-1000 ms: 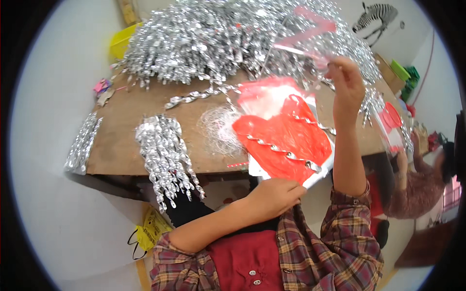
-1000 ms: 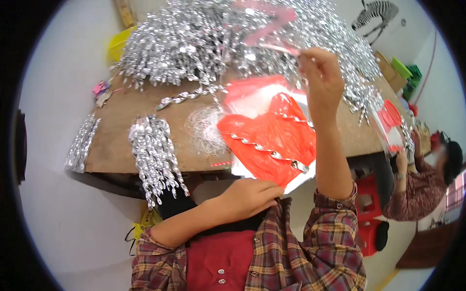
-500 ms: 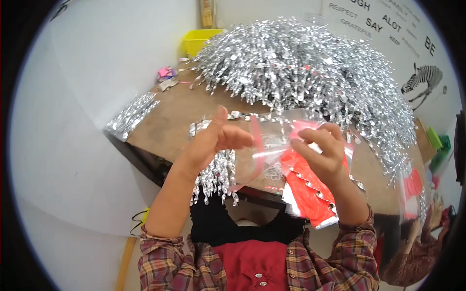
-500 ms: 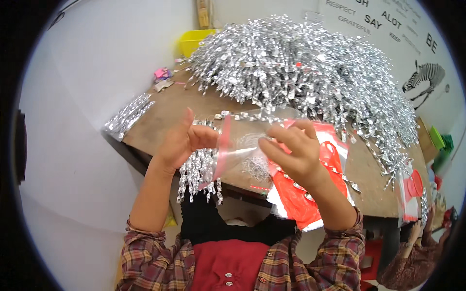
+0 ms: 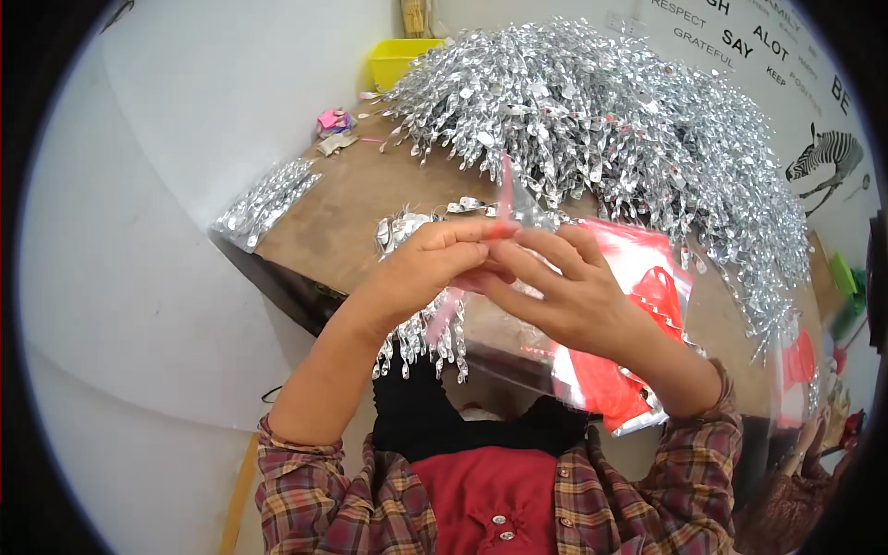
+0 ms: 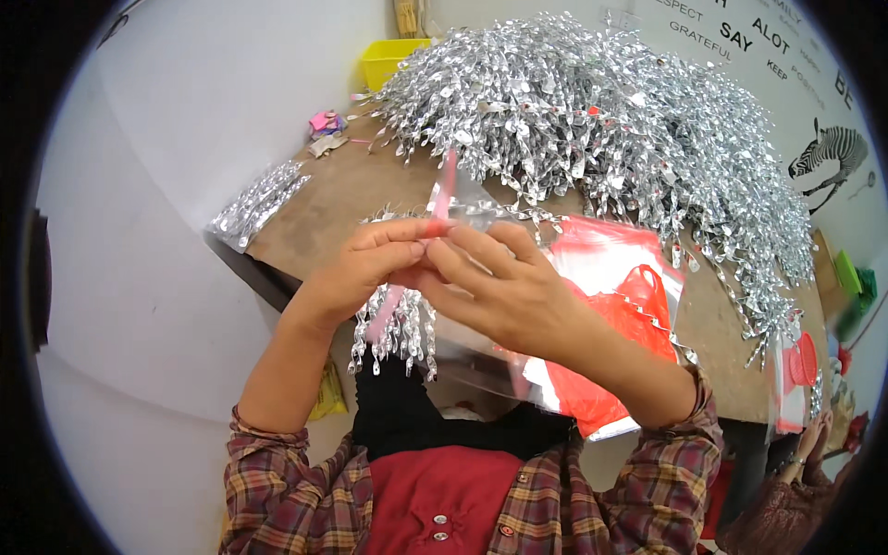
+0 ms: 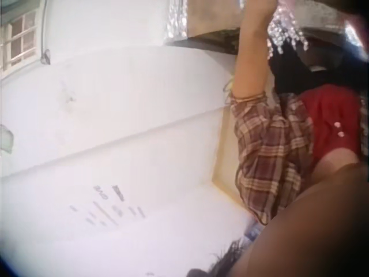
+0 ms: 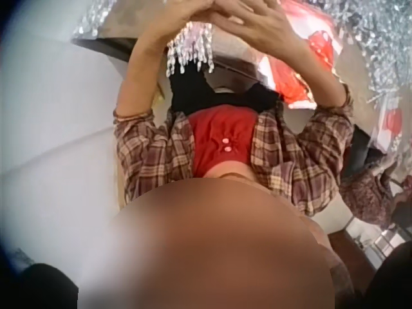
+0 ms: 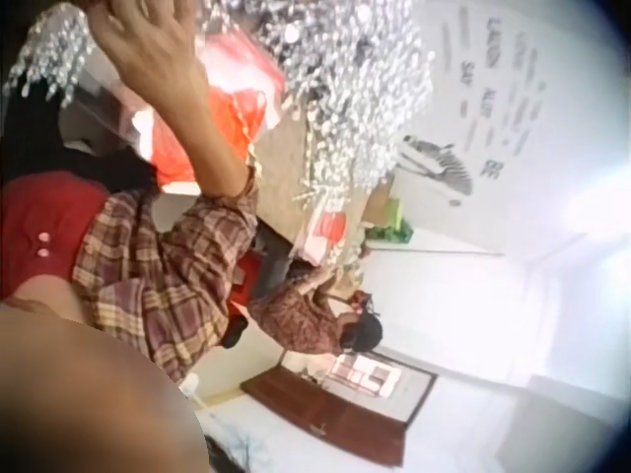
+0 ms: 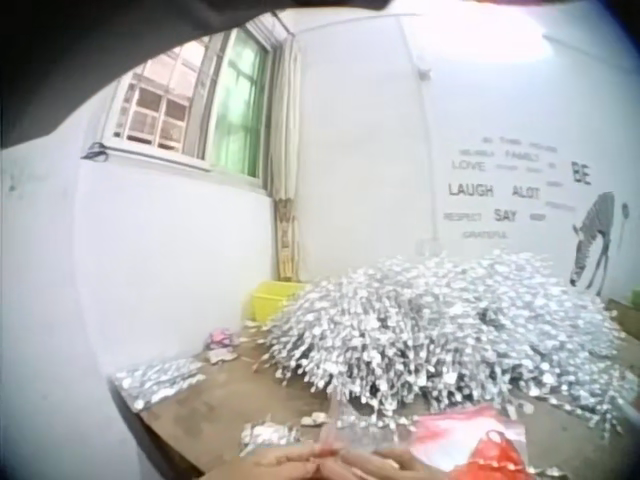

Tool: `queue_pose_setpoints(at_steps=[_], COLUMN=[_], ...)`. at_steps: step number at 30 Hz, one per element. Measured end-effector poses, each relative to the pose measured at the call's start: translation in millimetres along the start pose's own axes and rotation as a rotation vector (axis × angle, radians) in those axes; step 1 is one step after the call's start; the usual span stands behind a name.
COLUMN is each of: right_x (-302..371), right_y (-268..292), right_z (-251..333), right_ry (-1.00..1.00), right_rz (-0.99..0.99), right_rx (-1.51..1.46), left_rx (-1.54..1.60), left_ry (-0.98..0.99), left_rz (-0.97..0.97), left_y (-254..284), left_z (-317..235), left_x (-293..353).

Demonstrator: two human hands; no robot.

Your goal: Packaging silver decorative garlands and red items into plastic bags.

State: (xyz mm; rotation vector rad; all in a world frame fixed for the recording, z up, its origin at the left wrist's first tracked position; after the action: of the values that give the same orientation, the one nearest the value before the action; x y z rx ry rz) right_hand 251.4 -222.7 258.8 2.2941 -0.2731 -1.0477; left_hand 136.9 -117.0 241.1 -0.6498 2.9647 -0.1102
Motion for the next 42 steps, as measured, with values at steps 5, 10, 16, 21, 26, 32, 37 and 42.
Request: queue_pose_setpoints(at_steps=[5, 10, 16, 21, 26, 32, 37, 42], right_x=[5, 5, 7, -15, -27, -32, -37, -32], right_y=[2, 12, 24, 39, 65, 103, 122, 122], right_z=[-14, -17, -40, -45, -36, -47, -55, -67], right_ry=[0.016, 0.041, -0.030, -0.104, 0.013, -0.107, -0.231, -0.295], right_rz=[0.173, 0.267, 0.323, 0.110, 0.167, 0.161, 0.427, 0.179], right_rx=[-0.015, -0.094, -0.081, -0.258, -0.001, 0.047, -0.233, -0.774], left_rx=[0.021, -0.128, -1.467, -1.331, -1.294, -1.531, -1.374, -1.450], left_ry=[0.026, -0.054, -0.712, -0.959, -0.682, -0.797, -0.782, -0.705], left_rz=[-0.017, -0.115, -0.603, -0.377, -0.377, -0.340, -0.341, -0.329], left_y=[-1, 5, -29, -90, -63, -44, -38, -37], left_z=[3, 2, -51, -77, -62, -95, -128, -149], left_x=[-16, -28, -1, 35, 10, 28, 61, 79])
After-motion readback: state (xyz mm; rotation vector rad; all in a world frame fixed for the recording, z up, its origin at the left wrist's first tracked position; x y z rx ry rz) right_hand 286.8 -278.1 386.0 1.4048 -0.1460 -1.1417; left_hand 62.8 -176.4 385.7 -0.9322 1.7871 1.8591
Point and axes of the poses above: each hand's wrist, its own x-axis away from the middle knuckle, its own y-axis out of the back of the hand, z = x × y, the point moved 4 cm from there along -x, towards the middle knuckle, and after that the axes turned 3 degrees about y, right-handed, at the moved point
